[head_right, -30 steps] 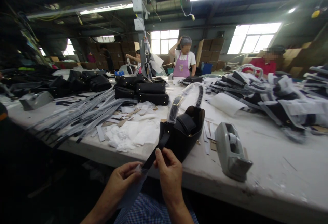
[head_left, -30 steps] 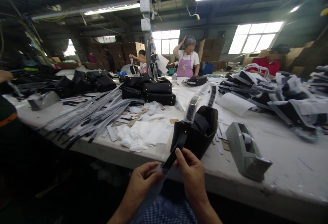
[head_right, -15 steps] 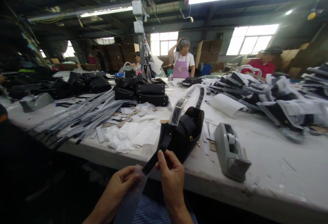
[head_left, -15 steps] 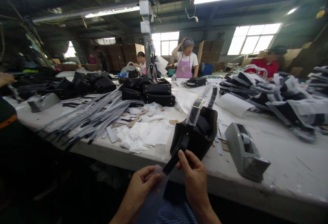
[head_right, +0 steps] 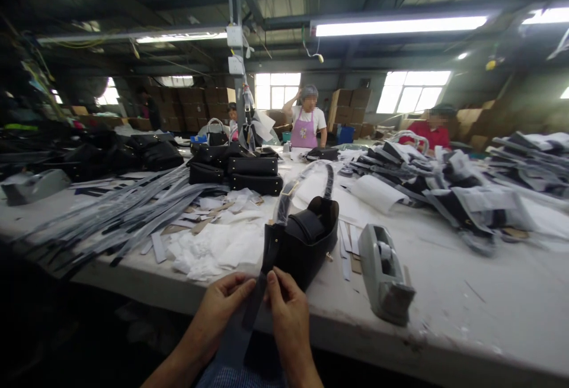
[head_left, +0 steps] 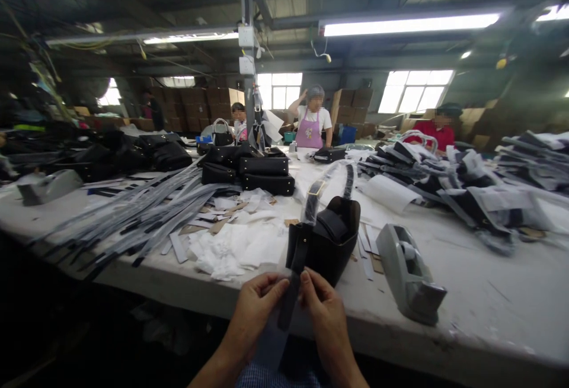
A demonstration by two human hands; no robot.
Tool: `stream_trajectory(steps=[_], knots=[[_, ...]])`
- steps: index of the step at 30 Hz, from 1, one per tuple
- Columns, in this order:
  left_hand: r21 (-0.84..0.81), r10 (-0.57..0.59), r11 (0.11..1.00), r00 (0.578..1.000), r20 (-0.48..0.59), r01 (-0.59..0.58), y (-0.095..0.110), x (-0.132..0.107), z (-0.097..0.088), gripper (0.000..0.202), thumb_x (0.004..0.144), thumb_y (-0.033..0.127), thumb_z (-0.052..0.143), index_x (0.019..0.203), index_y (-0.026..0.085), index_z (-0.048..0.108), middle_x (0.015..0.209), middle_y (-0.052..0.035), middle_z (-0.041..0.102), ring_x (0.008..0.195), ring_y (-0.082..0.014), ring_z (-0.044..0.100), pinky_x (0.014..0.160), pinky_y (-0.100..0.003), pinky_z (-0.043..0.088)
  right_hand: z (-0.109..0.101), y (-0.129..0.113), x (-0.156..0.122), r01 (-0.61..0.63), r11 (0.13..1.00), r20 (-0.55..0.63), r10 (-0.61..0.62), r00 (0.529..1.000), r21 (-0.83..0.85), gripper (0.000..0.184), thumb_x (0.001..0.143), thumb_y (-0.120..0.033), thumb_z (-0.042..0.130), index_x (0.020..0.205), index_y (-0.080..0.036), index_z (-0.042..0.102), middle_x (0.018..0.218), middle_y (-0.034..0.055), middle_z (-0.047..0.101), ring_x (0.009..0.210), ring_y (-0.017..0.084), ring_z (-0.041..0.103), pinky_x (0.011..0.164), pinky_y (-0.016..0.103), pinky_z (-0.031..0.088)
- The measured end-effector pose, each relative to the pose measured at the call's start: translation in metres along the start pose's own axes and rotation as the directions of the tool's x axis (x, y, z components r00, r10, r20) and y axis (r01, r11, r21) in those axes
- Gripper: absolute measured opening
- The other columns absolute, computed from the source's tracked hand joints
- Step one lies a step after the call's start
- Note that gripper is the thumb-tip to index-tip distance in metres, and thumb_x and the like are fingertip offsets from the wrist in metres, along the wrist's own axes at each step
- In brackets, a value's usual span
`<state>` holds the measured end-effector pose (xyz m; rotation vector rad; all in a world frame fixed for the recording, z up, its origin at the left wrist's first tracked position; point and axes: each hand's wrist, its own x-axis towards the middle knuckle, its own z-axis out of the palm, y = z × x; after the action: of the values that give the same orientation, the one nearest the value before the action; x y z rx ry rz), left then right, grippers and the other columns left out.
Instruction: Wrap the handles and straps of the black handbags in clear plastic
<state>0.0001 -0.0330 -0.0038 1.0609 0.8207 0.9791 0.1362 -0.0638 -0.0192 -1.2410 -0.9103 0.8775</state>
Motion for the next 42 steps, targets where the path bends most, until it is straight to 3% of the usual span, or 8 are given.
stream_trajectory(steps=[6,11,19,28,31,35,39,42], knots=[[0.0,0.131,0.991,0.988,-0.084,-0.132,0.004,0.041,0.022,0.03,0.074,0.039,0.077,0.088,0.013,0.076,0.087,-0.0079,0.076,0.084,-0.0223,0.069,0.074,-0.028,0.054,-0.019,-0.012,0.012,0.03,0.986,0.032,-0.025,0.999,-0.164,0.051,0.085,-0.06,0.055,0.1,-0.015,0.073,0.052,0.0001,0.061,0.049,0.016,0.057,0.051,0.025,0.045],[0.02,0.201,0.979,0.968,-0.151,-0.201,0.006,0.061,0.031,0.035,0.074,0.044,0.076,0.089,0.013,0.073,0.081,-0.0061,0.074,0.08,-0.0209,0.068,0.073,-0.027,0.052,-0.01,-0.027,0.026,0.056,0.963,0.029,-0.05,0.998,-0.264,0.045,0.082,-0.058,0.061,0.093,-0.017,0.074,0.045,-0.0009,0.061,0.038,0.015,0.054,0.04,0.023,0.04],[0.101,0.227,0.972,0.963,-0.145,-0.213,0.0,0.045,0.019,0.038,0.082,0.05,0.066,0.097,0.015,0.071,0.093,-0.0065,0.074,0.094,-0.0232,0.066,0.082,-0.028,0.049,0.002,-0.031,0.038,0.107,0.946,0.007,-0.11,0.994,-0.306,0.036,0.081,-0.053,0.064,0.074,-0.019,0.073,0.049,-0.0002,0.063,0.039,0.015,0.055,0.04,0.023,0.039],[0.123,0.244,0.967,0.944,-0.221,-0.221,-0.021,0.035,0.02,0.033,0.077,0.046,0.072,0.093,0.017,0.072,0.085,-0.0053,0.074,0.08,-0.0223,0.067,0.069,-0.027,0.052,0.005,-0.027,0.033,0.115,0.95,-0.034,-0.131,0.991,-0.291,0.035,0.078,-0.053,0.067,0.073,-0.019,0.073,0.058,0.0023,0.068,0.042,0.015,0.056,0.042,0.023,0.04],[0.329,0.416,0.883,0.883,-0.219,-0.334,-0.019,0.033,0.019,0.022,0.079,0.037,0.071,0.092,0.02,0.076,0.087,-0.0059,0.073,0.083,-0.0233,0.067,0.074,-0.028,0.052,0.006,-0.025,0.033,0.094,0.965,-0.047,-0.108,0.993,-0.245,0.035,0.076,-0.052,0.069,0.071,-0.018,0.073,0.051,0.0007,0.064,0.038,0.013,0.052,0.039,0.022,0.038],[0.557,0.624,0.665,0.779,-0.049,-0.498,-0.015,0.027,0.015,0.019,0.085,0.023,0.065,0.098,0.027,0.078,0.085,-0.0049,0.07,0.081,-0.0211,0.067,0.075,-0.025,0.051,0.004,-0.019,0.034,0.036,0.992,-0.007,-0.037,0.999,-0.121,0.036,0.075,-0.051,0.07,0.068,-0.016,0.071,0.041,-0.0023,0.055,0.035,0.01,0.047,0.036,0.019,0.034],[0.706,0.677,0.462,0.728,0.11,-0.537,-0.017,0.024,0.009,0.028,0.088,0.02,0.059,0.109,0.029,0.075,0.081,-0.0054,0.068,0.073,-0.0188,0.067,0.068,-0.022,0.049,0.002,-0.018,0.032,0.009,1.0,0.056,-0.009,0.998,0.004,0.045,0.08,-0.057,0.064,0.065,-0.015,0.065,0.047,0.0011,0.06,0.038,0.012,0.051,0.039,0.021,0.038],[0.777,0.675,0.317,0.705,0.219,-0.545,-0.019,0.022,0.004,0.033,0.092,0.019,0.054,0.119,0.03,0.071,0.082,-0.0067,0.069,0.074,-0.0193,0.067,0.067,-0.022,0.05,0.004,-0.024,0.029,0.069,0.989,0.07,-0.06,0.996,-0.132,0.042,0.08,-0.054,0.066,0.061,-0.016,0.064,0.045,-0.0003,0.059,0.039,0.013,0.053,0.041,0.021,0.038]])
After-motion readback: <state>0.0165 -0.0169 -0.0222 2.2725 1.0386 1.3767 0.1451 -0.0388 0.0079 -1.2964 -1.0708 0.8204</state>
